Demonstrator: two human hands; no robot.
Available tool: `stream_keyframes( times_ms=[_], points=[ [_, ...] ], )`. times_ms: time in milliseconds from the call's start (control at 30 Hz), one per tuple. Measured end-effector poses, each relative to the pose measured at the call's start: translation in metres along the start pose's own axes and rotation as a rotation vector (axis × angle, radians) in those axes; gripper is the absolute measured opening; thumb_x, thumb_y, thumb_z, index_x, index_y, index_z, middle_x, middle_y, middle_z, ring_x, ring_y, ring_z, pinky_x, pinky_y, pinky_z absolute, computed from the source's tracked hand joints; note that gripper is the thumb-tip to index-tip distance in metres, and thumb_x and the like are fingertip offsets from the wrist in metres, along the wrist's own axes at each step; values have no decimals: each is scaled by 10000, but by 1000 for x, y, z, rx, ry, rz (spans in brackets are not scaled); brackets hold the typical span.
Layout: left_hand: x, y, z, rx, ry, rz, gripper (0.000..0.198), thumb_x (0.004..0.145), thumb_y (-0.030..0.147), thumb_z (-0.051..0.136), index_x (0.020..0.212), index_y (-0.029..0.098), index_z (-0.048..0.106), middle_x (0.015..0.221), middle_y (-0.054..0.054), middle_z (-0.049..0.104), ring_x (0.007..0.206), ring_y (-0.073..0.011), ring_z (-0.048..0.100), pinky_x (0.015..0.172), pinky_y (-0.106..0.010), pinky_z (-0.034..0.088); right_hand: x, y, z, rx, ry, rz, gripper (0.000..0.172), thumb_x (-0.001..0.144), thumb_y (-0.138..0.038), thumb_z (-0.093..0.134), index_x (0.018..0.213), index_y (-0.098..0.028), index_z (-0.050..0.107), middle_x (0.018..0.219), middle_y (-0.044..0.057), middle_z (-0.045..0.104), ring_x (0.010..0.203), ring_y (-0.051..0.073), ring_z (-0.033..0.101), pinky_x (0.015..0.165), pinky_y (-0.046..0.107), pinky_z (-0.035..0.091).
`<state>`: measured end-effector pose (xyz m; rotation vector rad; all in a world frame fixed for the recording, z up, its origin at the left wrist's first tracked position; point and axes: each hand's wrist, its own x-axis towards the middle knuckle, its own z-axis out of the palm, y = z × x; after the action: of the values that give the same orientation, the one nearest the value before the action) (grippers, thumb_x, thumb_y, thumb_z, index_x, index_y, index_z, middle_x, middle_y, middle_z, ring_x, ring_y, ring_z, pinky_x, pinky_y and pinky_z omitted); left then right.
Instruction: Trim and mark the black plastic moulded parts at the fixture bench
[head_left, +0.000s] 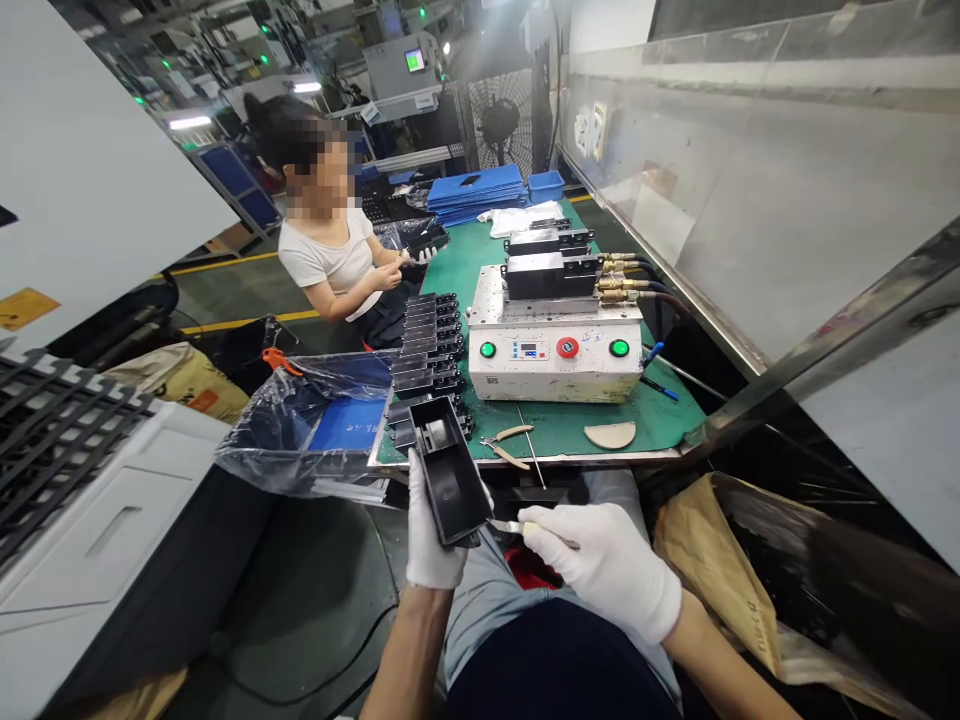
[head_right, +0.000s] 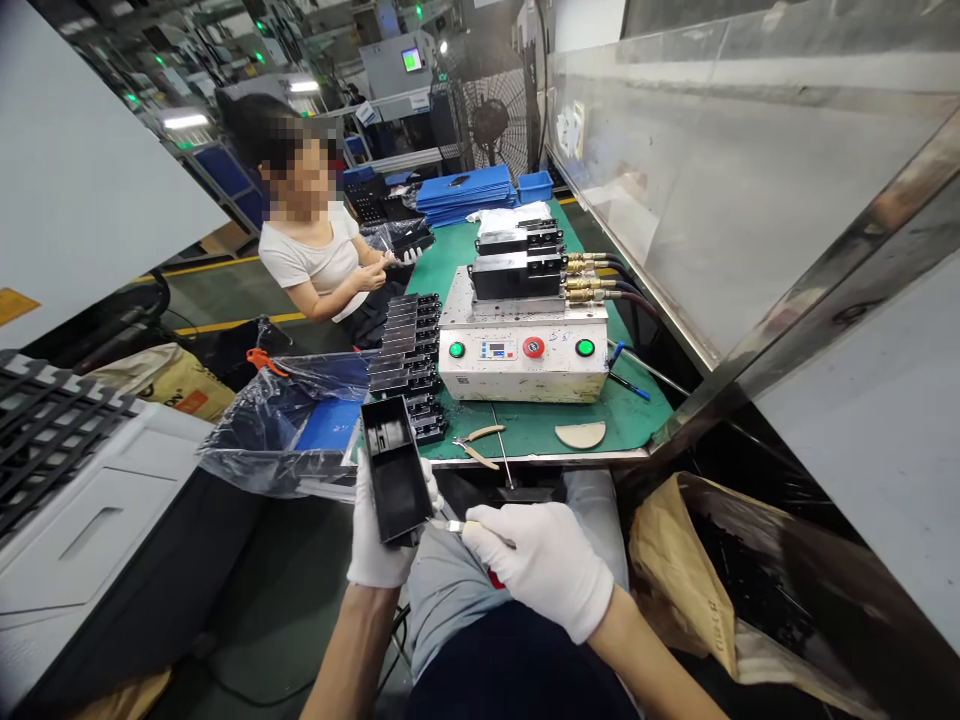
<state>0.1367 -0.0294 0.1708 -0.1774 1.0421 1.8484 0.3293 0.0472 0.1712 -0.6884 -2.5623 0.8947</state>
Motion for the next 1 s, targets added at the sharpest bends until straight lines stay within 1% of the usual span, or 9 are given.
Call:
stream_keyframes(
  times_ms=[167,333,500,600,667,767,833,933,1000],
  points=[
    [2,-1,-3,42,-34,-109,533,894,683,627,898,154,693,706,-40,723,567,-165,687,594,-307,642,0,3,-7,-113,-36,-36,482,1114,-469,410,865,-267,770,689,-11,726,647,133,653,611,268,345],
    [5,-4,-9,56,-60,-182,514,865,664,683,881,150,691,694,-27,708,557,-153,678,535,-276,615,-3,8,-7,-173,-23,-76,472,1121,-452,406,908,-268,785,715,-7,737,656,125,632,605,278,301],
    [-4,-9,-3,66,-86,-218,494,896,644,655,928,154,709,691,-26,717,535,-151,668,543,-281,607,-5,16,-4,-273,-5,-107,486,1131,-442,384,928,-265,788,731,-2,740,661,124,624,591,299,248],
    [-12,-15,0,81,-127,-356,514,916,648,619,865,145,710,633,-40,705,494,-159,648,523,-290,596,-3,22,-6,-319,61,-97,463,1123,-461,402,982,-265,797,716,-1,735,653,131,626,588,311,231],
    [-17,-18,-1,106,-144,-460,547,907,671,612,802,140,699,607,-52,698,459,-162,633,469,-285,564,1,25,-9,-348,92,-86,457,1116,-472,416,974,-265,799,699,-3,731,637,133,624,586,317,228],
    [-23,-23,-8,140,-144,-503,554,867,692,653,822,143,716,639,-66,723,443,-174,636,403,-281,515,9,33,-18,-350,99,-61,465,1108,-473,428,926,-263,801,712,4,744,654,138,646,591,299,267],
    [-27,-26,-16,141,-135,-529,528,858,676,679,884,153,740,664,-66,739,468,-180,653,417,-280,520,18,42,-24,-350,122,-10,450,1104,-465,440,940,-268,809,751,14,768,693,150,676,607,272,319],
    [-34,-30,-31,113,-138,-639,503,861,645,703,938,151,760,691,-67,751,528,-175,684,493,-271,557,30,59,-31,-325,268,159,376,1086,-450,499,1032,-268,824,897,37,822,796,187,736,663,254,417],
    [-35,-33,-41,94,-168,-695,554,851,677,694,942,136,767,703,-74,756,532,-173,689,513,-274,566,34,62,-33,-236,372,229,369,1079,-454,517,1055,-252,825,985,55,832,865,214,761,723,269,484]
  ],
)
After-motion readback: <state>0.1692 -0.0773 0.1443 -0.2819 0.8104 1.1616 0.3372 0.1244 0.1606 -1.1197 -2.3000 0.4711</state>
